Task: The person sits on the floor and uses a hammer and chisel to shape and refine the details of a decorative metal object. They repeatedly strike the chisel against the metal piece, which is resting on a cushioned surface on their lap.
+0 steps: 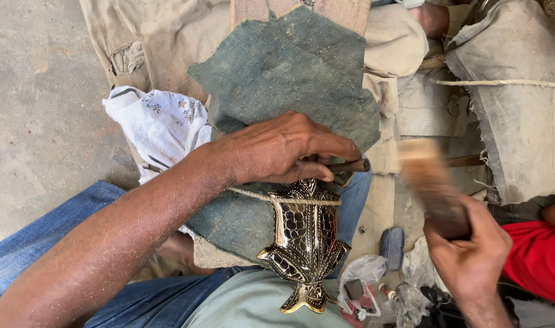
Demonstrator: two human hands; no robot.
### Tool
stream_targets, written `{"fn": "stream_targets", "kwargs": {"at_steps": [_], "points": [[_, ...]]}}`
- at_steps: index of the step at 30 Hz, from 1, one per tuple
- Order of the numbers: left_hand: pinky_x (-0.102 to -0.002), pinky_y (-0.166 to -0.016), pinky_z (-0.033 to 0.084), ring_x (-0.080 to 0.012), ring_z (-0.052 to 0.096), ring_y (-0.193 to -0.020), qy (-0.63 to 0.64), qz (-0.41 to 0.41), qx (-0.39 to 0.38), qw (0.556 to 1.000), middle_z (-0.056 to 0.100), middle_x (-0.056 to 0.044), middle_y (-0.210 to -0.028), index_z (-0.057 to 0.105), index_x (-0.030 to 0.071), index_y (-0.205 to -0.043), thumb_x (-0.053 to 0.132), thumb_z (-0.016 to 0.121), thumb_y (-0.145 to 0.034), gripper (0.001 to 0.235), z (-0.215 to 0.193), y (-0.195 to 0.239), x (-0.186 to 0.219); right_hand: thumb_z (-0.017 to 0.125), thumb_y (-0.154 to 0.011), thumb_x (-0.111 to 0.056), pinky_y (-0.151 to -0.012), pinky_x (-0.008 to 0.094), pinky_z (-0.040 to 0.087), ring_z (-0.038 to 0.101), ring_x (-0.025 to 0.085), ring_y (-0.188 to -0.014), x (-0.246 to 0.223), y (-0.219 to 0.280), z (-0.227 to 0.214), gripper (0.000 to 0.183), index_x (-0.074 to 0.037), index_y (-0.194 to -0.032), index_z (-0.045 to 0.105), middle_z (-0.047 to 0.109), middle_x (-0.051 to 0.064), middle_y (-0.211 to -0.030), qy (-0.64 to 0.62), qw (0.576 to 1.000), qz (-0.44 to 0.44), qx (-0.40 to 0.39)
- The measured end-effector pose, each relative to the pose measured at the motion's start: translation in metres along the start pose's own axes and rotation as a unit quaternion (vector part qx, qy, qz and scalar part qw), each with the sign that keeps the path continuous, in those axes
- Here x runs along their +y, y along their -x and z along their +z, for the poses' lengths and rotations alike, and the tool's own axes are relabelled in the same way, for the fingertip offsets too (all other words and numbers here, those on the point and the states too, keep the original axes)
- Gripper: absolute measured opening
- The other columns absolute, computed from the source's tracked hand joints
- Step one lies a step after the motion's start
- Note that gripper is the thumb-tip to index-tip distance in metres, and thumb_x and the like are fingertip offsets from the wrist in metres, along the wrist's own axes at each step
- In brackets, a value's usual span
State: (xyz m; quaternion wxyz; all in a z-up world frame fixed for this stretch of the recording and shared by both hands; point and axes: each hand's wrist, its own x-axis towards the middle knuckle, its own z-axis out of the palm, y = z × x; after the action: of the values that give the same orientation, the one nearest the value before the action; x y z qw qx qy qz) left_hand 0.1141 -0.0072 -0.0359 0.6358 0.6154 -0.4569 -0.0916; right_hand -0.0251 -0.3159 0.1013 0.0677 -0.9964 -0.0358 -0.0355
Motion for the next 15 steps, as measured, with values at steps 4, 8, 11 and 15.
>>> {"fn": "stream_targets", "kwargs": {"at_steps": [4, 8, 11, 15], "points": [[-0.044, -0.084, 0.06, -0.0275, 0.077, -0.102, 0.024, 0.03, 0.008, 0.999, 0.077, -0.009, -0.114, 0.061, 0.007, -0.131, 0.026, 0.069, -0.096, 0.04, 0.0, 0.002, -0.001, 0.081, -0.095, -0.005, -0.086, 0.023, 0.058, 0.069, 0.009, -0.091, 0.003, 0.006, 0.002, 0.028, -0.001, -0.116, 0.063, 0.071, 0.007, -0.101, -0.176, 0.979, 0.086, 0.052], [-0.046, -0.085, 0.058, -0.0289, 0.075, -0.102, -0.009, 0.014, -0.01, 1.0, 0.077, -0.01, -0.113, 0.063, 0.008, -0.129, 0.024, 0.071, -0.092, 0.041, -0.001, -0.003, 0.001, 0.08, -0.09, -0.001, -0.085, 0.026, 0.056, 0.07, 0.016, -0.091, 0.007, 0.007, 0.001, 0.033, 0.003, -0.118, 0.064, 0.071, 0.013, -0.101, -0.011, 1.0, 0.012, 0.027], [-0.045, -0.086, 0.058, -0.0279, 0.075, -0.101, -0.005, 0.01, -0.005, 1.0, 0.077, -0.009, -0.115, 0.063, 0.008, -0.13, 0.023, 0.071, -0.091, 0.042, 0.0, 0.001, 0.003, 0.077, -0.096, 0.003, -0.09, 0.025, 0.057, 0.071, 0.015, -0.094, 0.007, 0.002, 0.004, 0.023, 0.002, -0.111, 0.06, 0.072, 0.011, -0.103, -0.053, 0.998, 0.005, 0.036], [-0.043, -0.087, 0.06, -0.0265, 0.076, -0.101, -0.047, 0.006, 0.006, 0.999, 0.077, -0.008, -0.116, 0.064, 0.01, -0.13, 0.025, 0.071, -0.09, 0.044, 0.003, -0.003, 0.006, 0.078, -0.078, 0.01, -0.08, 0.035, 0.054, 0.067, 0.022, -0.087, 0.001, 0.009, 0.01, 0.04, 0.007, -0.115, 0.062, 0.067, 0.017, -0.095, 0.005, 1.0, 0.01, 0.014]]}}
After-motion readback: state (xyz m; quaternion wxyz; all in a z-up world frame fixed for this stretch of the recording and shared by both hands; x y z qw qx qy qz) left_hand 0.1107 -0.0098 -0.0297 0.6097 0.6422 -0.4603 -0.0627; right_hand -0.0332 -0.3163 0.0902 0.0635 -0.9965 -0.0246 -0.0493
